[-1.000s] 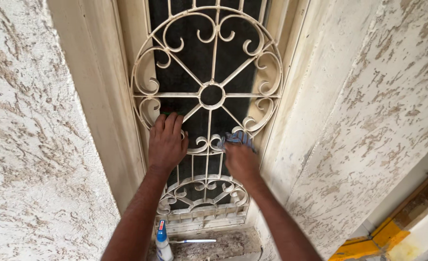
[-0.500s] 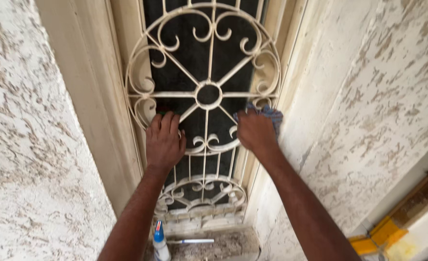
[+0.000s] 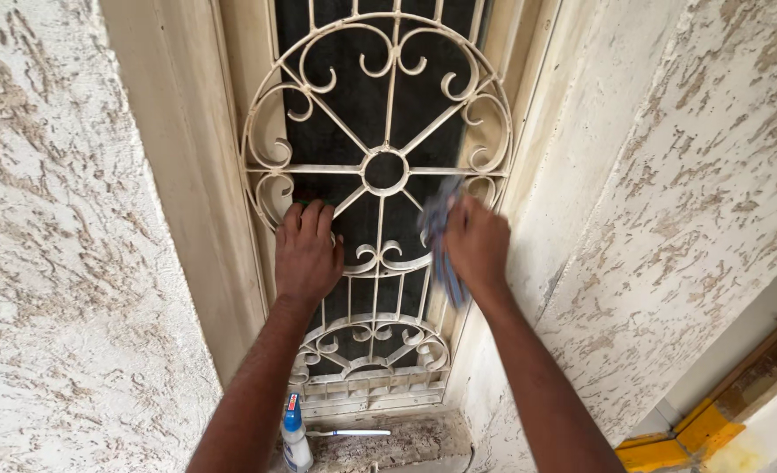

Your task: The person cleans a decorative metal window grille using a blue cloth. They wipe the intricate patterns of the grille and the surrounding wall area. A spray bottle is visible on the ledge below the window, and the person uses the cloth to remove dust and dirt from the metal bars.

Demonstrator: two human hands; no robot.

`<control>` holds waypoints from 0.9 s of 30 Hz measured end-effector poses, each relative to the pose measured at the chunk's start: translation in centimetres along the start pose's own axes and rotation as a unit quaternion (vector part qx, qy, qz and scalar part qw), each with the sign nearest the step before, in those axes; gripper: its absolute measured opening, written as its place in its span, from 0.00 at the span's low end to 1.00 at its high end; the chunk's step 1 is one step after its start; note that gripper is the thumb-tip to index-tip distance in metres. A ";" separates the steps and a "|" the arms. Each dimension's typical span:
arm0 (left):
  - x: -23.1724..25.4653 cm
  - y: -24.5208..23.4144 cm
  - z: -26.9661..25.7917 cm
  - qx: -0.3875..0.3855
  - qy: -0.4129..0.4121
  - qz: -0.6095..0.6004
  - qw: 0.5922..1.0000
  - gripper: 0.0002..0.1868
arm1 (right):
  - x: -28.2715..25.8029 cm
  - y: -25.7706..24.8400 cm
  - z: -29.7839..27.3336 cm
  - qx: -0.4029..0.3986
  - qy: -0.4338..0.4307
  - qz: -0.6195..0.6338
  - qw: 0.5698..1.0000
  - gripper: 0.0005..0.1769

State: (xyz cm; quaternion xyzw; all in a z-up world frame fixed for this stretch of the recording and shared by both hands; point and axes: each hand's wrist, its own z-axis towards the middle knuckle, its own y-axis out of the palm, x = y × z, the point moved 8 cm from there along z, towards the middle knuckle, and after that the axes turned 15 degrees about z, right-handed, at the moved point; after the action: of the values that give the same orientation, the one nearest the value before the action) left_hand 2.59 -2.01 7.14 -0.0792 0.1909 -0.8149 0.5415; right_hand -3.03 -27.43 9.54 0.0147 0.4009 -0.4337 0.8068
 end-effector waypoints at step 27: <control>2.1 -3.1 -1.6 0.014 -0.013 -0.060 0.998 0.46 | 0.6 4.5 -6.9 -0.285 0.193 0.286 0.894 0.15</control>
State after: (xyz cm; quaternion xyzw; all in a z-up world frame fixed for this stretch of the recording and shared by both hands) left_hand -1.39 -2.50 6.71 -0.0937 0.1670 -0.8472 0.4956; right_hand -4.05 -22.49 3.01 -0.0181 0.6335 -0.0398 0.7725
